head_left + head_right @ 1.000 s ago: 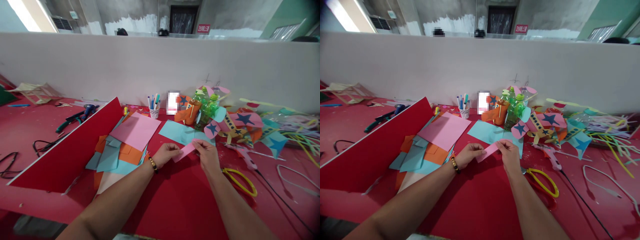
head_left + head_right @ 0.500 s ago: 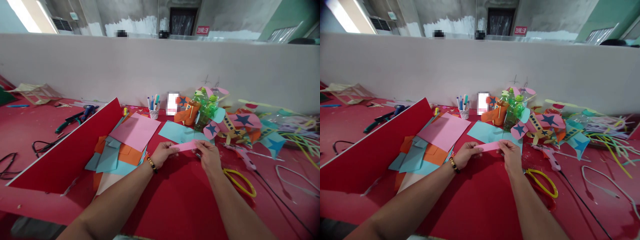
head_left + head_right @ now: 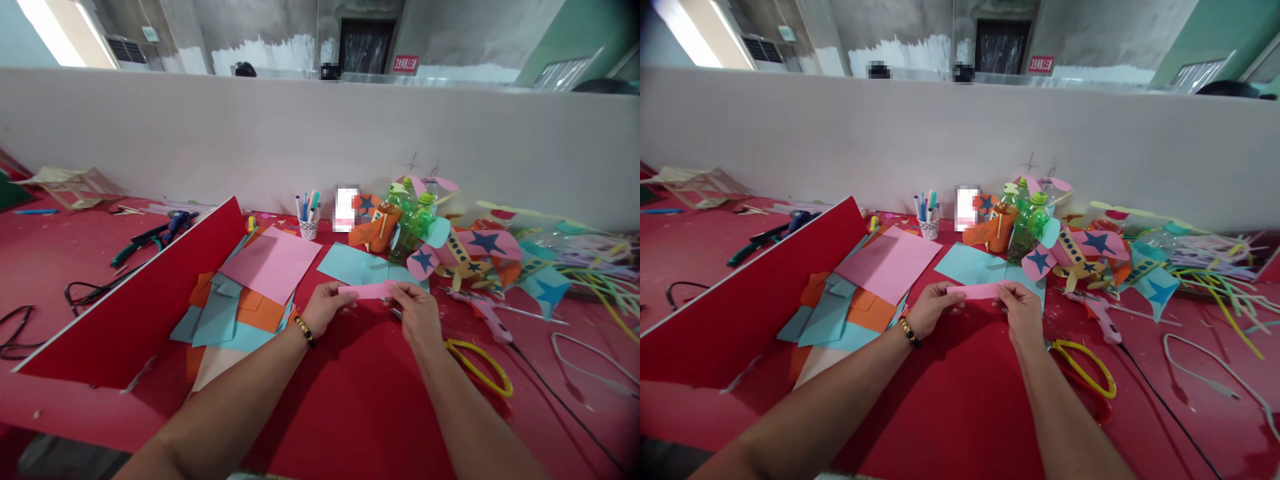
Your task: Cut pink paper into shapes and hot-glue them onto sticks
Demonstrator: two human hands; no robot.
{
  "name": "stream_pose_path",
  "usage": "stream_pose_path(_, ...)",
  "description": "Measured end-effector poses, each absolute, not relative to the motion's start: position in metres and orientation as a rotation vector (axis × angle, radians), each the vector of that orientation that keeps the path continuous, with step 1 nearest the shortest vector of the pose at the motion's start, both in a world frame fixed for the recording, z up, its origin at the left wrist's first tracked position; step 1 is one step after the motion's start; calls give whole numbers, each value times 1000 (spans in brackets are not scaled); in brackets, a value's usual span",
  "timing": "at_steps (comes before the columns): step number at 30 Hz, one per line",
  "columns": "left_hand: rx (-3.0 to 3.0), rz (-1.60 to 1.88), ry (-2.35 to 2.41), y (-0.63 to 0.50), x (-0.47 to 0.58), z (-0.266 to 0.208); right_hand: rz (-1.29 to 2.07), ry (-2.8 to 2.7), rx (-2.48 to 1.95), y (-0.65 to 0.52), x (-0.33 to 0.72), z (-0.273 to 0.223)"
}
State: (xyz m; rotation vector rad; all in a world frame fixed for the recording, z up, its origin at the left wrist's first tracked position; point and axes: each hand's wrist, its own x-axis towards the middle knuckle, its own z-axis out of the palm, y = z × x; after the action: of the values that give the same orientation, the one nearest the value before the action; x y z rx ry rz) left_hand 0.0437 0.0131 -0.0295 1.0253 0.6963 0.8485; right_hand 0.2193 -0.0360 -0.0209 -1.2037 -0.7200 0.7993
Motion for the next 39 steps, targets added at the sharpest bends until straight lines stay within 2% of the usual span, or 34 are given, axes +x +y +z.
stream_pose_path(39,1188,875,719,14,42,-28,882,-738,-1264,-33,226,-23)
